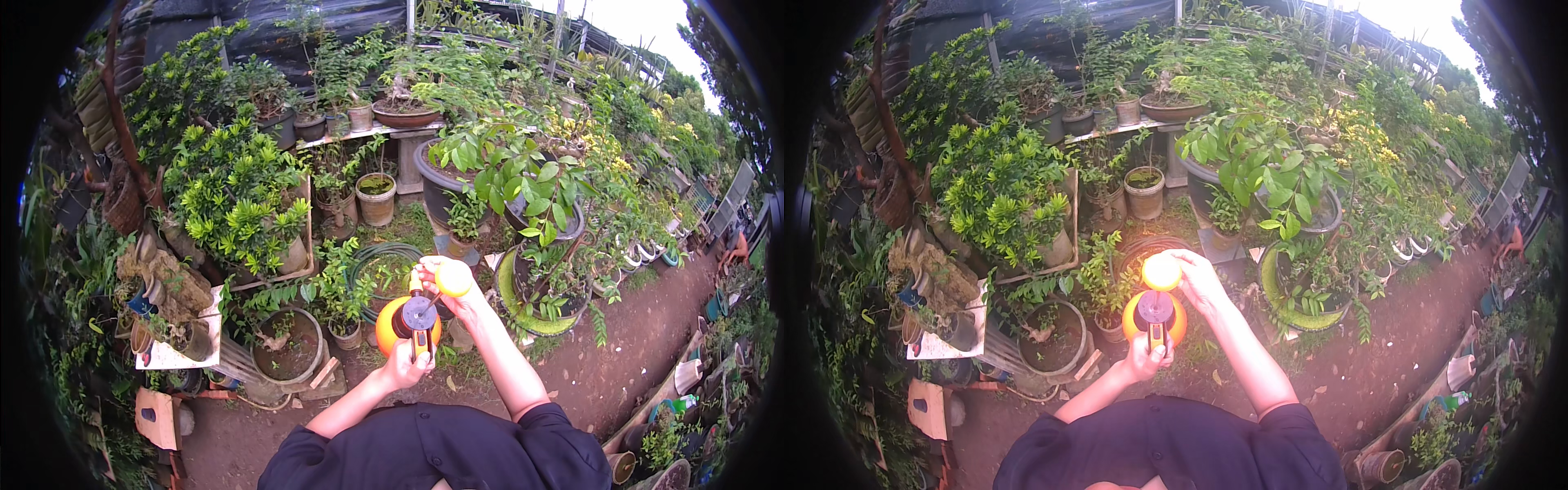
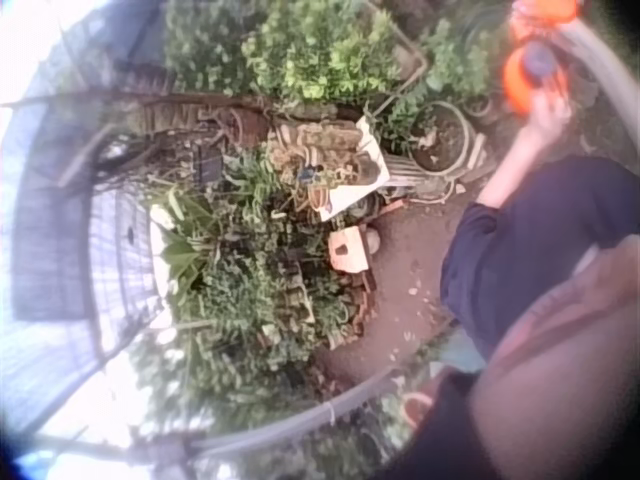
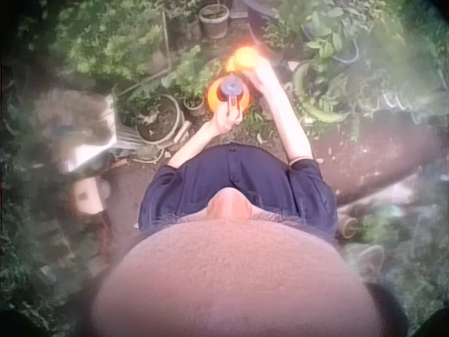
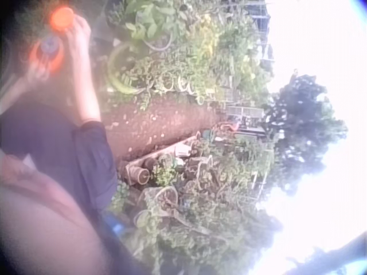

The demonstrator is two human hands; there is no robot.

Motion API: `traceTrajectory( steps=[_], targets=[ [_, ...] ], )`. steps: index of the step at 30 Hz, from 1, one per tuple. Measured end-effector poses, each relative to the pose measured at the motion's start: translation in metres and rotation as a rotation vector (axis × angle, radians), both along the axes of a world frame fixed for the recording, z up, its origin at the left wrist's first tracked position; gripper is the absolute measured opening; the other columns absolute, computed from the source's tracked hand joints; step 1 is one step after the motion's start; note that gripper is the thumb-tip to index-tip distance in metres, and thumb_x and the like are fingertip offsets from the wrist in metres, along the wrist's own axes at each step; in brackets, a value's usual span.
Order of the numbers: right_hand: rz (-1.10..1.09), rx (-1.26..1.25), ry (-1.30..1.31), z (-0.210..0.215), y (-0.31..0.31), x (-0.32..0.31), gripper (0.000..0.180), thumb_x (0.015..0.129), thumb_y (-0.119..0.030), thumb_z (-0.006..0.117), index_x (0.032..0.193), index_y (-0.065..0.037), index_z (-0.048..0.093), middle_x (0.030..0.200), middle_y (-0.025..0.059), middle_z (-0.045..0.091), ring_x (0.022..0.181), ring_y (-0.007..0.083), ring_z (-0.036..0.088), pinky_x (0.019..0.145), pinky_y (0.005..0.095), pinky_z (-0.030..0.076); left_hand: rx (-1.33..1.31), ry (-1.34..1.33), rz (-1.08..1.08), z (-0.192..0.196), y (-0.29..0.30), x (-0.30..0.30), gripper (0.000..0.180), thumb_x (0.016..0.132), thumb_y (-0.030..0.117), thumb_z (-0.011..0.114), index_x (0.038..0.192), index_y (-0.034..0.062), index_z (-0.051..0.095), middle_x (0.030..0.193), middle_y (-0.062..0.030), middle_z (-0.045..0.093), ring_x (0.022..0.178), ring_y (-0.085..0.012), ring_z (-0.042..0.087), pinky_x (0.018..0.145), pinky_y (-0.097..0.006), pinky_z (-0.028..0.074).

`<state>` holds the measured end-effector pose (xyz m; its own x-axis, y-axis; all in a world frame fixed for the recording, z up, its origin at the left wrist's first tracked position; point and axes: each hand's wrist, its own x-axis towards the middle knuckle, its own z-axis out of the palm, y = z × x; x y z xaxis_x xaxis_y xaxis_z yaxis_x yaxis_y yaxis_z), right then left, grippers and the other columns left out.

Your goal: The person assembles a manual garden sprayer by attaching the pump handle, inserting the dip tube, and securing the nozzle cap. The person then pumps the handle to pressurize the sprayer and briefly tests the spray nozzle.

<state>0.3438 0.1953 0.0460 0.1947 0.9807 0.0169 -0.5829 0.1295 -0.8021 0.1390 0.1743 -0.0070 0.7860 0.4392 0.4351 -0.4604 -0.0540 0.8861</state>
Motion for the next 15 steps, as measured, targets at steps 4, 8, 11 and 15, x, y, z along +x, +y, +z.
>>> traceTrajectory(
  steps=[4,8,11,15],
  targets=[
    [0.019,-0.012,-0.036,0.008,-0.001,-0.002,0.025,0.092,-0.010,0.070,0.114,-0.001,0.065,0.107,0.0096,0.071,0.095,0.0172,0.069,0.083,0.0294,0.056,0.162,0.049,0.054,0.005,0.001,0.000,0.028,0.100,0.027,0.052,0.089,0.0010,0.054,0.067,-0.0026,0.055,0.057,-0.0123,0.053,0.054,-0.029,0.045],
    [-0.038,-0.047,-0.013,0.014,-0.002,0.000,0.025,0.091,-0.005,0.069,0.115,0.001,0.065,0.106,0.0119,0.071,0.094,0.0183,0.069,0.084,0.0316,0.058,0.274,0.048,0.100,0.011,0.003,0.000,0.028,0.098,0.026,0.053,0.087,0.0010,0.056,0.067,-0.0027,0.057,0.057,-0.0149,0.056,0.056,-0.031,0.047],
    [-0.076,-0.022,-0.119,0.018,0.001,0.006,0.028,0.091,-0.008,0.071,0.117,0.001,0.065,0.107,0.0111,0.072,0.097,0.0176,0.068,0.087,0.0306,0.055,0.288,0.024,0.141,0.016,0.001,0.002,0.036,0.100,0.033,0.051,0.080,0.0035,0.053,0.063,-0.0020,0.055,0.055,-0.0134,0.054,0.052,-0.029,0.044],
    [0.010,0.052,-0.193,0.024,0.005,0.014,0.025,0.092,-0.011,0.071,0.115,-0.001,0.066,0.112,0.0102,0.071,0.098,0.0158,0.066,0.089,0.0282,0.052,0.287,-0.011,0.142,0.015,-0.004,0.005,0.033,0.100,0.032,0.049,0.081,0.0044,0.052,0.062,-0.0015,0.053,0.055,-0.0127,0.053,0.051,-0.029,0.044]
  ],
)
